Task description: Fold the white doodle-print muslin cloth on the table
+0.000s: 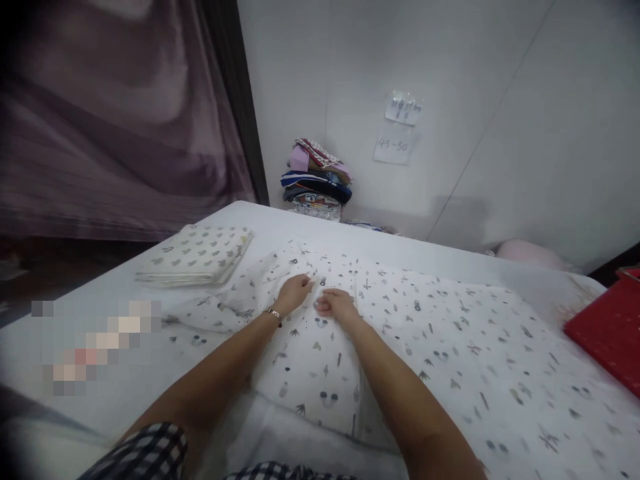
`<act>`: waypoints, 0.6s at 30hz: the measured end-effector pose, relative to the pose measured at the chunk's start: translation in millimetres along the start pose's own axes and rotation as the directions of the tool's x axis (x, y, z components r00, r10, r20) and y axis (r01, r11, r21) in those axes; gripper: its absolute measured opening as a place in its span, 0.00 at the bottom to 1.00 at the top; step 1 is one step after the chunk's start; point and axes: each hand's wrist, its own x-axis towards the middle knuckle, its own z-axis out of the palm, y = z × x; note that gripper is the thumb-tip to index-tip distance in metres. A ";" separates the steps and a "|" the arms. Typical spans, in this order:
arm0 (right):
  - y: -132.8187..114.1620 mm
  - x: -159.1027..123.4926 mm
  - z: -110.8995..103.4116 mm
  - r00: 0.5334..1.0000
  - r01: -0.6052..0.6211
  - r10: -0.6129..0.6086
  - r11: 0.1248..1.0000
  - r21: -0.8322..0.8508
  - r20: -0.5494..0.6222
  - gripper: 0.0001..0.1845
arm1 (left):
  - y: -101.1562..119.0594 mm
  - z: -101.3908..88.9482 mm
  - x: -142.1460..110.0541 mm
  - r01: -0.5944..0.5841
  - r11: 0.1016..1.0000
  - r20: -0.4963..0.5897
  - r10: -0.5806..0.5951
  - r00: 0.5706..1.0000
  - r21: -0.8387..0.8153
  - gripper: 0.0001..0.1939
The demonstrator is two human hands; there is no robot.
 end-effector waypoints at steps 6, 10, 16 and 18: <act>1.9 15.2 27.6 0.998 0.059 -0.060 0.997 0.041 0.025 0.05 | -1.8 4.2 -11.7 -0.017 0.992 -0.102 0.004 0.995 -0.128 0.10; 3.7 23.3 33.5 0.994 0.108 -0.108 0.994 -0.010 0.002 0.07 | -3.4 10.6 -14.5 -0.052 0.977 -0.163 0.019 0.987 -0.205 0.10; 9.1 31.6 32.7 0.990 0.132 -0.135 0.989 -0.060 -0.041 0.08 | -9.7 14.1 -15.2 -0.110 0.945 -0.188 0.052 0.981 -0.309 0.11; 10.8 33.8 32.7 0.987 0.145 -0.150 0.985 -0.092 -0.049 0.09 | -11.7 14.6 -14.9 -0.114 0.942 -0.186 0.057 0.981 -0.315 0.13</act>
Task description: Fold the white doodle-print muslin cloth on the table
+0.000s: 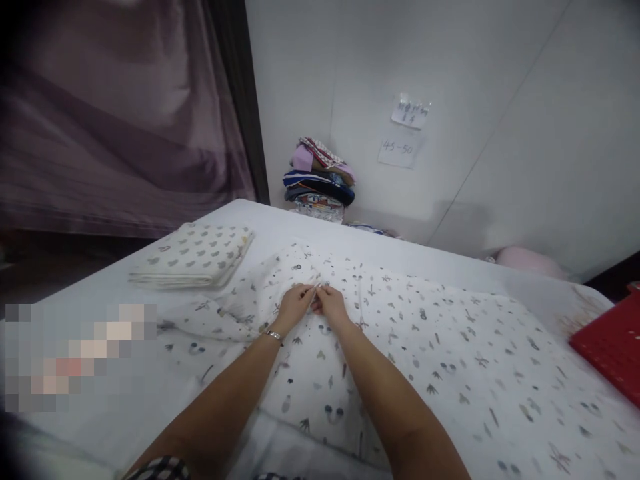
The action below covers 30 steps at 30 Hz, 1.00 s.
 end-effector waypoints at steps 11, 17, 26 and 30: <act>0.2 0.6 0.8 0.992 0.082 -0.088 0.994 -0.070 -0.087 0.11 | 2.8 -2.9 0.1 -0.024 0.977 -0.023 0.030 0.999 0.213 0.13; -0.3 -0.3 -0.3 0.979 0.177 -0.193 0.962 -0.206 -0.061 0.10 | 7.9 -3.0 -4.4 -0.081 0.950 0.066 0.064 0.996 0.300 0.13; -5.7 -6.3 -2.0 0.975 0.219 -0.224 0.936 -0.276 0.016 0.13 | 12.0 -5.3 -6.9 -0.075 0.947 0.092 0.049 0.995 0.311 0.13; -8.5 -6.5 -1.6 0.978 0.202 -0.210 0.945 -0.257 -0.003 0.17 | 12.3 -3.0 -9.1 -0.089 0.942 0.083 0.066 0.994 0.323 0.15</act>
